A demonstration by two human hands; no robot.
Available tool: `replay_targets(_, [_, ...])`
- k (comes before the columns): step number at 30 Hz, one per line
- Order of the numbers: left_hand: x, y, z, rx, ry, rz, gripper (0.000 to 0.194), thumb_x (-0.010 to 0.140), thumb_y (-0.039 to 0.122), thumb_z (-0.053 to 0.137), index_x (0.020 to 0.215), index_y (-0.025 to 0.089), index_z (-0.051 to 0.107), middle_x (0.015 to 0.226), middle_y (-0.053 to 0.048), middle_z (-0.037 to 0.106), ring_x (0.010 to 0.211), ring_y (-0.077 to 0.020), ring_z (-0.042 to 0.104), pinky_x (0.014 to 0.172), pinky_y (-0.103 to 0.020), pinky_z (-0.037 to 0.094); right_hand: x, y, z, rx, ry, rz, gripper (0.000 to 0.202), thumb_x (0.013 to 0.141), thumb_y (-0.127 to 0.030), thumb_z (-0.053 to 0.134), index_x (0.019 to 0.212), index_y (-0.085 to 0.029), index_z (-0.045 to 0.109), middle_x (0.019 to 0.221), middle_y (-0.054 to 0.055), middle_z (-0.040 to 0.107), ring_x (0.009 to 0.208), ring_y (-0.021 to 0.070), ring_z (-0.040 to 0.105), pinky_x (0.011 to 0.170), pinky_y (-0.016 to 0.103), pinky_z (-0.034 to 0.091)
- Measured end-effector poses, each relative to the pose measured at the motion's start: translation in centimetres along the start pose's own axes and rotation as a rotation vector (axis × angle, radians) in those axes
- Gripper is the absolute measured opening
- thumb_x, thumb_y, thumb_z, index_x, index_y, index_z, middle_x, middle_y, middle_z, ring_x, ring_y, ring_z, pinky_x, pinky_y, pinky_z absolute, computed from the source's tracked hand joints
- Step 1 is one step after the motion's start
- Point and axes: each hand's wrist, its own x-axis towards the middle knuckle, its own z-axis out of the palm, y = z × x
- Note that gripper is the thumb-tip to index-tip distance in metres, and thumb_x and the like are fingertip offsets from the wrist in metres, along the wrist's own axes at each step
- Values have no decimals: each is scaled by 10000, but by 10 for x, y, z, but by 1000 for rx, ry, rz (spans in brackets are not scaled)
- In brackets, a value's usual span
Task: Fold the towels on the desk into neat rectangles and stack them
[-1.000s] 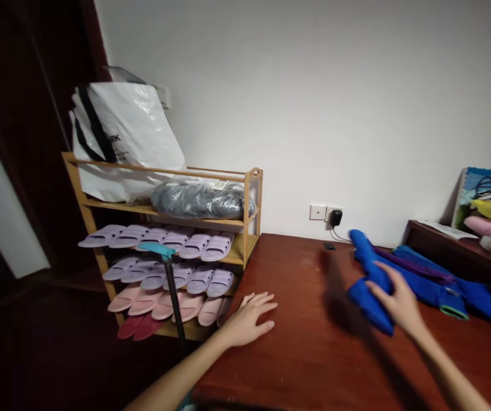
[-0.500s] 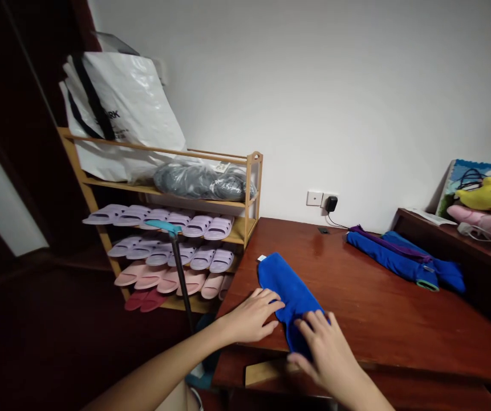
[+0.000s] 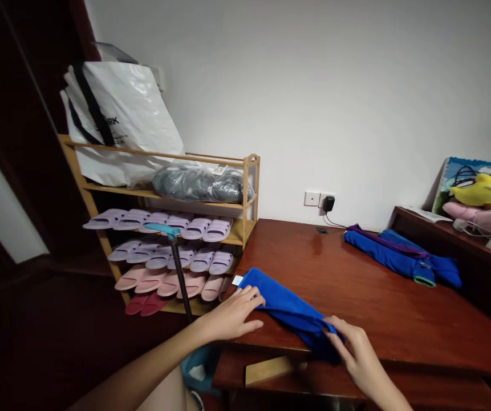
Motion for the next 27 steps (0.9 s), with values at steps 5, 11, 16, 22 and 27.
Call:
replay_targets(5, [24, -25, 6, 121, 95, -51, 89, 817, 136, 514, 875, 192, 552, 955, -68, 558, 959, -256, 513, 857, -370, 389, 1, -6, 9, 442, -12, 199, 323, 813, -485, 525, 895, -194, 638, 801, 26, 627, 745, 160, 566, 728, 265, 472])
replay_targets(11, [47, -60, -21, -4, 248, -148, 130, 849, 127, 473, 857, 191, 585, 877, -29, 583, 867, -189, 561, 784, -278, 424, 6, -10, 2, 891, -8, 430, 349, 775, -452, 598, 1015, -201, 637, 870, 42, 680, 773, 190, 629, 748, 325, 492])
replay_targets(16, [103, -60, -67, 9, 289, -143, 122, 854, 151, 502, 860, 191, 618, 875, -27, 604, 880, -186, 571, 800, -268, 427, 23, -10, -5, 939, 82, 457, 380, 744, -463, 615, 1016, -199, 637, 924, 69, 693, 819, 230, 649, 745, 362, 513])
replay_targets(22, [152, 3, -69, 69, 398, -186, 333, 857, 40, 397, 1126, 162, 551, 1220, -138, 514, 1131, -275, 449, 945, -436, 342, 22, 54, -25, 450, 409, 390, 405, 690, -540, 611, 925, -211, 629, 959, 65, 684, 878, 257, 632, 723, 352, 522])
replay_targets(27, [110, 69, 6, 50, 141, 306, 340, 889, 312, 471, 1204, 188, 500, 1372, -143, 426, 1200, -319, 416, 952, -499, 339, -17, 105, -49, -356, 507, 212, 482, 750, -538, 514, 1131, -246, 558, 1019, 60, 653, 883, 251, 621, 825, 421, 485])
